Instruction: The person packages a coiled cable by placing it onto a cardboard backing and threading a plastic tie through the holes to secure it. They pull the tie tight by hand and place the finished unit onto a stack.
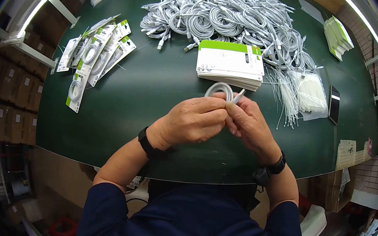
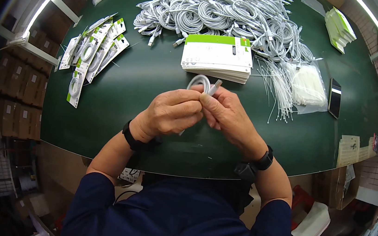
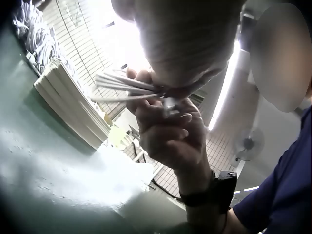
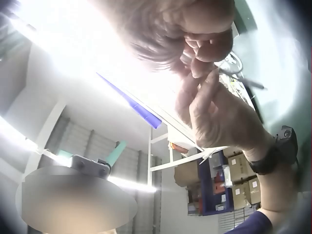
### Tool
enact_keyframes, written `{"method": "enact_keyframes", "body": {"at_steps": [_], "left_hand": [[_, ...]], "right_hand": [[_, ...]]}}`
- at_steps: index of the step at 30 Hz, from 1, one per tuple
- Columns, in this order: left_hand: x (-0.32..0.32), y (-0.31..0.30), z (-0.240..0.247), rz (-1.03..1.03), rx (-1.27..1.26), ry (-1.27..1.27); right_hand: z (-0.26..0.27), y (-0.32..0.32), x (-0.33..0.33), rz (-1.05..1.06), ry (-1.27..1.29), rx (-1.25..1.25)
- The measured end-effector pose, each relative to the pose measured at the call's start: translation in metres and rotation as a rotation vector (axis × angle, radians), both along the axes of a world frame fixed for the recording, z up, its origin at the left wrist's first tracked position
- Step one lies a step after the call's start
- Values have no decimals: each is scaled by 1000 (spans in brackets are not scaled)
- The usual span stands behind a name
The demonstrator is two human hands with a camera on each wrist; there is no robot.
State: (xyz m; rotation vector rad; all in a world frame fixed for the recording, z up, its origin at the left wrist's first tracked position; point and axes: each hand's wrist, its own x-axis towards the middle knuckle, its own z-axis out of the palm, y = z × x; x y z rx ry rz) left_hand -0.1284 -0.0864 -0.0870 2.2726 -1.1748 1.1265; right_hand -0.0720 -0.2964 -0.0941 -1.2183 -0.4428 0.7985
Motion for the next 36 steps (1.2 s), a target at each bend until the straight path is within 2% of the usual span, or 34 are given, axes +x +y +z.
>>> {"method": "enact_keyframes", "body": {"at_steps": [2, 5, 9, 11, 13, 16, 19, 20, 23, 24, 30, 33, 36], "left_hand": [[0, 0, 0, -12, -16, 58], [-1, -6, 6, -22, -94, 98], [-13, -15, 5, -37, -273, 191], [-25, -30, 6, -88, -402, 352], [-41, -45, 7, -61, -482, 671], [-49, -55, 0, -16, -741, 1183], [-38, -54, -12, -173, -1298, 1453], [-32, -51, -21, -211, -1429, 1466], [-26, -38, -15, -333, -1479, 1426], [-24, -39, -19, -248, -1529, 1415], [-19, -30, -27, -368, -1712, 1351], [-13, -39, -31, -123, -2026, 1220], [-8, -27, -43, -322, -1953, 1235]], "right_hand": [[17, 11, -8, -204, 85, 65], [4, 5, 2, -287, 81, 185], [6, 5, 3, -289, 31, 309], [-1, 4, 6, -284, 26, 300], [-1, 4, 6, -296, 48, 315], [6, 7, 2, -298, 129, 364], [4, 7, 2, -212, 184, 335], [-1, 9, 2, -182, 182, 295], [-12, 16, -1, -123, 133, 195], [-16, 18, -3, -118, 110, 177], [-26, 27, -12, -142, 54, 112], [-29, 28, -13, -216, 107, 129], [-28, 26, -10, -274, 124, 90]]}}
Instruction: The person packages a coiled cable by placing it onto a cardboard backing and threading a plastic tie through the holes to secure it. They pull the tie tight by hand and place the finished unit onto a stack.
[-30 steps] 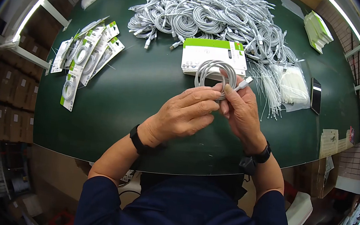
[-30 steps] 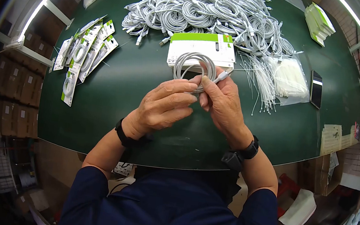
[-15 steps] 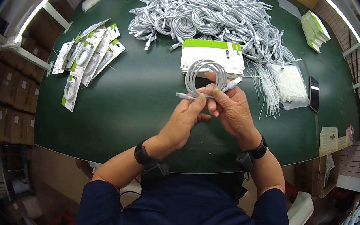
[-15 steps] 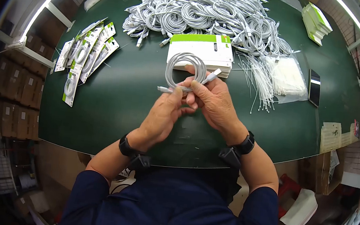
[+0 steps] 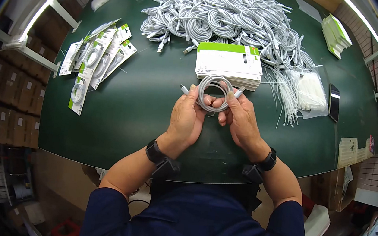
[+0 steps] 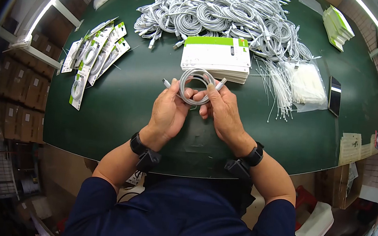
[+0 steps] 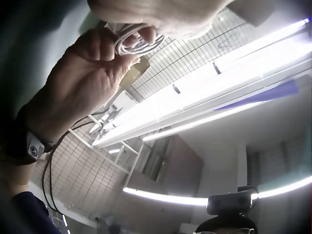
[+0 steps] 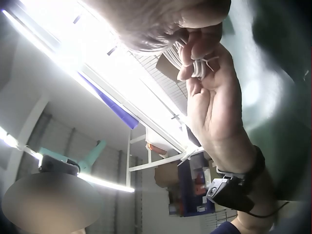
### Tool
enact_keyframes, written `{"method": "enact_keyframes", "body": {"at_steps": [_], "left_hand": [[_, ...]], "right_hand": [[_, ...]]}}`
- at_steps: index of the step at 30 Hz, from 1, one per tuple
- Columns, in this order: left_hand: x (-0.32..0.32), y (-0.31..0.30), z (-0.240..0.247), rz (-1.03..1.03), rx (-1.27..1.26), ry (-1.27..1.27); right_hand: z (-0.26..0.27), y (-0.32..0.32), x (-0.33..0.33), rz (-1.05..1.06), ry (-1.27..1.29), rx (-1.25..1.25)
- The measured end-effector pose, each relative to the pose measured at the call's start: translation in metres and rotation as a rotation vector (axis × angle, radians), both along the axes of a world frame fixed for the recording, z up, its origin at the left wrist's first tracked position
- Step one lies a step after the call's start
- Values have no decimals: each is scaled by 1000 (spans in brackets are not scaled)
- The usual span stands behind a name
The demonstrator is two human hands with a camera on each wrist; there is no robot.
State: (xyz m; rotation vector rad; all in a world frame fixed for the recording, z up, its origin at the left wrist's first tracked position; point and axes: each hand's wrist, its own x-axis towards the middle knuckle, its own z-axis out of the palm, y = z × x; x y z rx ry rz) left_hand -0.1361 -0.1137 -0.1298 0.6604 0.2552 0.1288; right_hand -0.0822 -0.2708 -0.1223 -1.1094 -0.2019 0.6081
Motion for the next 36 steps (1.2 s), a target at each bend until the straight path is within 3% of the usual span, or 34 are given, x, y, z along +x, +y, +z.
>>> {"method": "enact_keyframes", "body": {"at_steps": [3, 9, 14, 17, 20, 23, 29, 32, 35, 36], "left_hand": [[2, 7, 3, -50, 68, -28], [6, 26, 9, -169, -152, -57], [5, 51, 21, -305, 159, 77], [0, 53, 20, -340, 236, 67], [-2, 45, 15, -232, 361, 164], [-2, 41, 14, -225, 319, 134], [-1, 45, 7, -322, 250, 60], [-4, 41, 11, -316, 237, 153], [-2, 35, 9, -253, 454, 113], [-2, 34, 8, -271, 516, 109]], "right_hand": [[0, -2, 6, 47, 33, -22], [3, -6, 5, 154, 117, 132], [10, -4, 6, 224, 108, 86], [0, -1, 8, 262, 123, 2], [-1, -5, 10, 449, -161, -268], [12, -4, 9, 523, -219, -366], [5, -6, 14, 547, -259, -399], [9, -9, 15, 452, -159, -263], [6, -10, 18, 440, -81, -216], [8, -9, 18, 428, -162, -262]]}}
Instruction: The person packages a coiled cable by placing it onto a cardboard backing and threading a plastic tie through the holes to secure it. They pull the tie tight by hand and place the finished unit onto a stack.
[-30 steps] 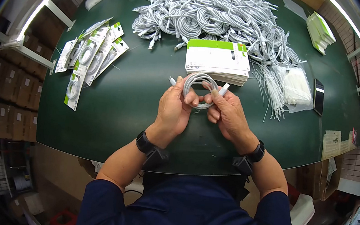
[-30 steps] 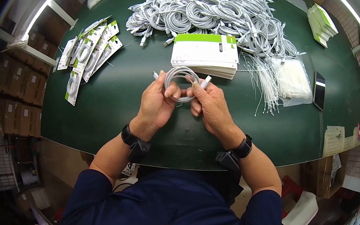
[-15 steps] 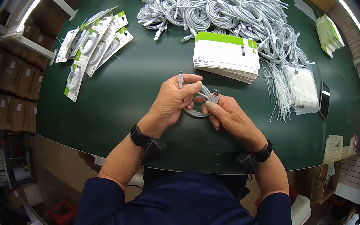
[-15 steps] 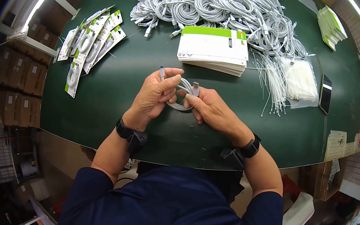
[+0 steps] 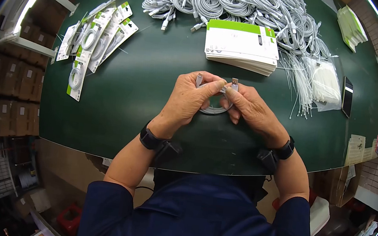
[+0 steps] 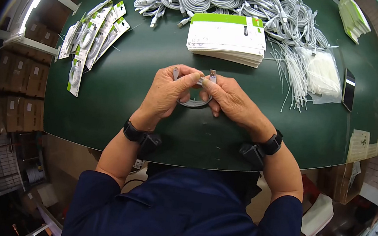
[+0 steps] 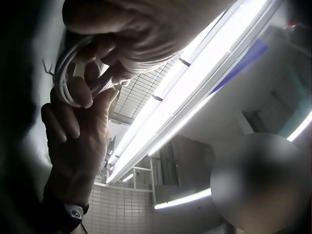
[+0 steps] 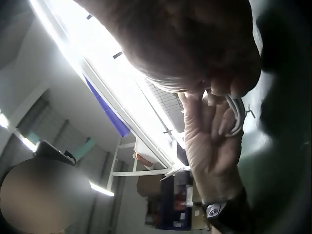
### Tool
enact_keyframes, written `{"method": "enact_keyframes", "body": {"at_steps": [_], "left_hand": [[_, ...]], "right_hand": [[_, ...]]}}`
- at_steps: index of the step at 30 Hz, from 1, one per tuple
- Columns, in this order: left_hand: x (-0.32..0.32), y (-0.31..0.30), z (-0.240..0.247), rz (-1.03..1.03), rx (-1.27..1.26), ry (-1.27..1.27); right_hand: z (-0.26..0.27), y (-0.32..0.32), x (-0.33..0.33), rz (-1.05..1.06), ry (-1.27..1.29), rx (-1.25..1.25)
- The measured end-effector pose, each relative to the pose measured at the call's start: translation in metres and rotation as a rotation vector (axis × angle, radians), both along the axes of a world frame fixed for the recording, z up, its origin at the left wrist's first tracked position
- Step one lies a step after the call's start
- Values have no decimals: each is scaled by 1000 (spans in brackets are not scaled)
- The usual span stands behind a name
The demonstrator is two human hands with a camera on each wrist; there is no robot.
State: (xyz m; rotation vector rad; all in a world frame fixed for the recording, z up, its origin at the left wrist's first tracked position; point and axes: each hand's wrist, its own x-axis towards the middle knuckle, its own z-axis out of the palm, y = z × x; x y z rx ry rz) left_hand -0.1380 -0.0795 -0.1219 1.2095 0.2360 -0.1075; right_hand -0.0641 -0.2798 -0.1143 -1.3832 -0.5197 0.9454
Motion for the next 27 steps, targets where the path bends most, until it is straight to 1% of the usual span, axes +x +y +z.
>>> {"method": "enact_keyframes", "body": {"at_steps": [3, 4, 5, 6, 7, 9, 10, 11, 13, 14, 15, 16, 19, 21, 24, 27], "left_hand": [[-5, -3, 0, -75, 157, -37], [-9, -3, 4, -107, 202, -63], [-12, -2, 8, -141, 248, -89], [-13, 8, 12, -250, 321, -41], [-14, 12, 11, -228, 267, -47], [-15, 16, 6, -181, 156, -62], [-13, 12, 0, -86, 111, -121], [-13, 8, -3, 8, 12, -146], [-14, -3, -4, 198, -187, -197], [-12, -10, -4, 240, -196, -202], [-11, -9, -5, 202, -166, -167], [-9, -7, -7, 164, -134, -132], [-5, -3, -9, 81, 33, -104], [-6, 0, -8, 22, 138, -95], [-7, 4, -7, -128, 92, -1], [-4, 5, 4, -243, 146, 106]], "right_hand": [[3, -1, 4, 138, -165, -127], [5, -4, 7, 221, -177, -193], [6, -7, 9, 243, -148, -175], [6, -9, 11, 262, -120, -155], [7, -9, 12, 279, -94, -136], [10, -9, 12, 241, -36, -90], [10, -8, 10, 214, 10, -80], [10, -7, 10, 189, 55, -70], [3, -6, 14, 147, 256, 25], [2, -6, 13, 120, 342, 74], [-1, -6, 11, 93, 431, 123], [-6, -3, 8, 60, 439, 90], [-8, -1, 9, 104, 238, -18], [-6, 0, 7, 94, 98, -69], [-2, -2, 5, 112, -82, -149], [0, -4, 7, 213, -122, -166]]}}
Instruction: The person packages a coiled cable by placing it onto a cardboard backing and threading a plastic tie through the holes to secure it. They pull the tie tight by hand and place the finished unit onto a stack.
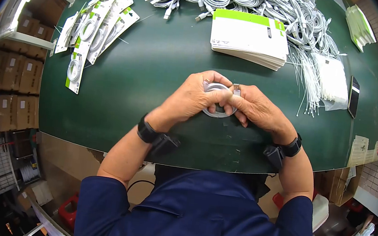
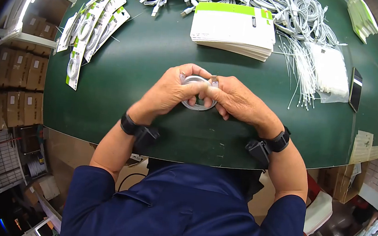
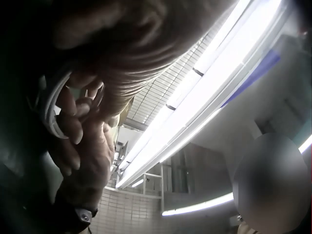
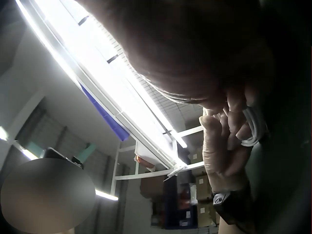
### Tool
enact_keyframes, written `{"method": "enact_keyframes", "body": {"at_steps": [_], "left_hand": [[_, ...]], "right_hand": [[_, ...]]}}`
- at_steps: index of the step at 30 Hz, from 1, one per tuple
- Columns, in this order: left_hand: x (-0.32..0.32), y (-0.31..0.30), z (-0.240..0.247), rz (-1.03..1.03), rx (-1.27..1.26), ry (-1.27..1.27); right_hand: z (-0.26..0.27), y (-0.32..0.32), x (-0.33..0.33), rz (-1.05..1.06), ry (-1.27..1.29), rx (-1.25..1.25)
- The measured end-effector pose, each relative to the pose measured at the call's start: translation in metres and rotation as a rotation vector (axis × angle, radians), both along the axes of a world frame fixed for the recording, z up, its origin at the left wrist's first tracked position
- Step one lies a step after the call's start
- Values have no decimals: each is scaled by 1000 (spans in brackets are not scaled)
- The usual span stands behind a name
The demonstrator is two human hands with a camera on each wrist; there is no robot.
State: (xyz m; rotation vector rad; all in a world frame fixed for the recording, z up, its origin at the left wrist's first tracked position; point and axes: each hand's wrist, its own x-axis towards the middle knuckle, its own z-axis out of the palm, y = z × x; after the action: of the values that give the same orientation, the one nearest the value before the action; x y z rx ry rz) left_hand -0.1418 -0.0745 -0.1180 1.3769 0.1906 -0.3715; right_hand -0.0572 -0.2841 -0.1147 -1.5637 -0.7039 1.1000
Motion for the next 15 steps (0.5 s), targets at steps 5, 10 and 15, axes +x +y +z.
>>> {"method": "enact_keyframes", "body": {"at_steps": [5, 10, 15], "left_hand": [[3, 12, 10, -190, -88, 144], [8, 13, 21, -408, 146, 96], [-2, 7, 17, -407, 235, 0]], "right_hand": [[1, -5, 6, 227, -44, -38], [7, -3, -5, 286, -46, -49], [26, -1, -12, 266, -253, -178]]}}
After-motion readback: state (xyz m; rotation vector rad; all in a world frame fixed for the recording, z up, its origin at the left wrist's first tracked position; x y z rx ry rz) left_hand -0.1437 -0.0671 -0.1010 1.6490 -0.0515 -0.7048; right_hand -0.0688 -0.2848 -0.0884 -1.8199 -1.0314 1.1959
